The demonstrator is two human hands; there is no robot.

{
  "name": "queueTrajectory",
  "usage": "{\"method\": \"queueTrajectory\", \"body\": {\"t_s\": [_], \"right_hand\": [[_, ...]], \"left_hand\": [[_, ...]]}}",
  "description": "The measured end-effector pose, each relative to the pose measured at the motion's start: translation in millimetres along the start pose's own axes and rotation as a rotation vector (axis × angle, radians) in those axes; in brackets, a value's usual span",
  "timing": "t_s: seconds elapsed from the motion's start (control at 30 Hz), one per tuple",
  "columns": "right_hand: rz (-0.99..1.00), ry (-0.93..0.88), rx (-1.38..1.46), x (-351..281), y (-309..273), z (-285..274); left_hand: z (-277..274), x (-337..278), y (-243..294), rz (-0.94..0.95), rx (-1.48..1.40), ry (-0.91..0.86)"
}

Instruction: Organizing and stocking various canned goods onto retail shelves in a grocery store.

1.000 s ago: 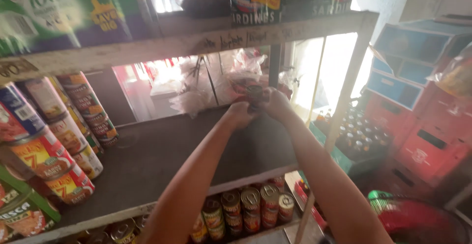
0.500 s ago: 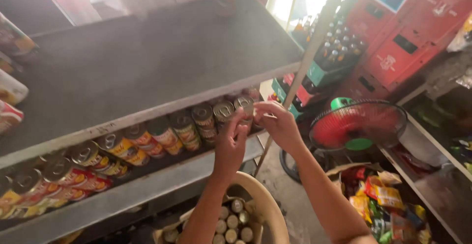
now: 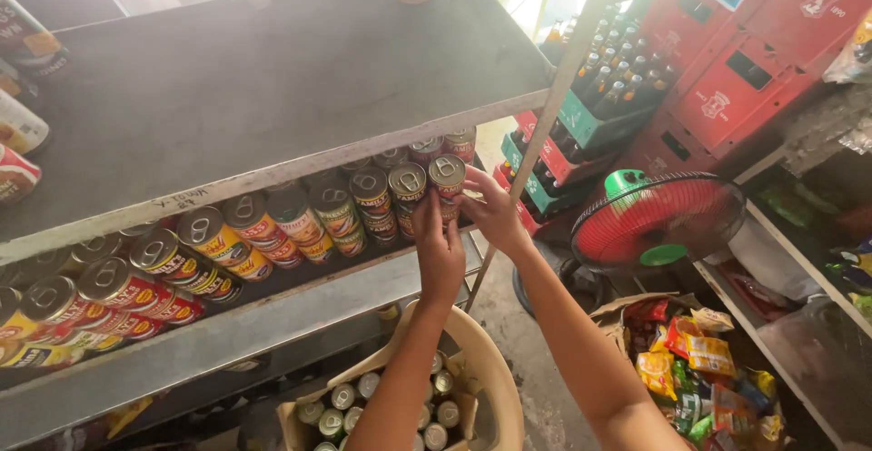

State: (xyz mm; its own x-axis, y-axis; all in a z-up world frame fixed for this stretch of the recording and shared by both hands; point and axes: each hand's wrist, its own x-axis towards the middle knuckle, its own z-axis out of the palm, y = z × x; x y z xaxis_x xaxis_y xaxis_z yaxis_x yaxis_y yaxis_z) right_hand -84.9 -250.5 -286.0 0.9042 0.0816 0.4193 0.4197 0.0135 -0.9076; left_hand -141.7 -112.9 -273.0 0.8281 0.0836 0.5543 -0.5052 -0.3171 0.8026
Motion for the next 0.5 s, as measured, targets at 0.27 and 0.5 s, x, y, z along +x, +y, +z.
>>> {"method": "queueTrajectory", "body": {"t_s": [0.27, 0.5], "right_hand": [[-0.053, 0.052, 0.117, -27.4, -81.3, 10.2], [-0.205, 0.069, 0.110, -20.7, -172.6, 15.3]], "left_hand": [[-20.3, -1.2, 50.7, 0.123, 0.009, 0.070], [-69.9, 43.1, 120.4, 0.377, 0.001, 0.086]]}}
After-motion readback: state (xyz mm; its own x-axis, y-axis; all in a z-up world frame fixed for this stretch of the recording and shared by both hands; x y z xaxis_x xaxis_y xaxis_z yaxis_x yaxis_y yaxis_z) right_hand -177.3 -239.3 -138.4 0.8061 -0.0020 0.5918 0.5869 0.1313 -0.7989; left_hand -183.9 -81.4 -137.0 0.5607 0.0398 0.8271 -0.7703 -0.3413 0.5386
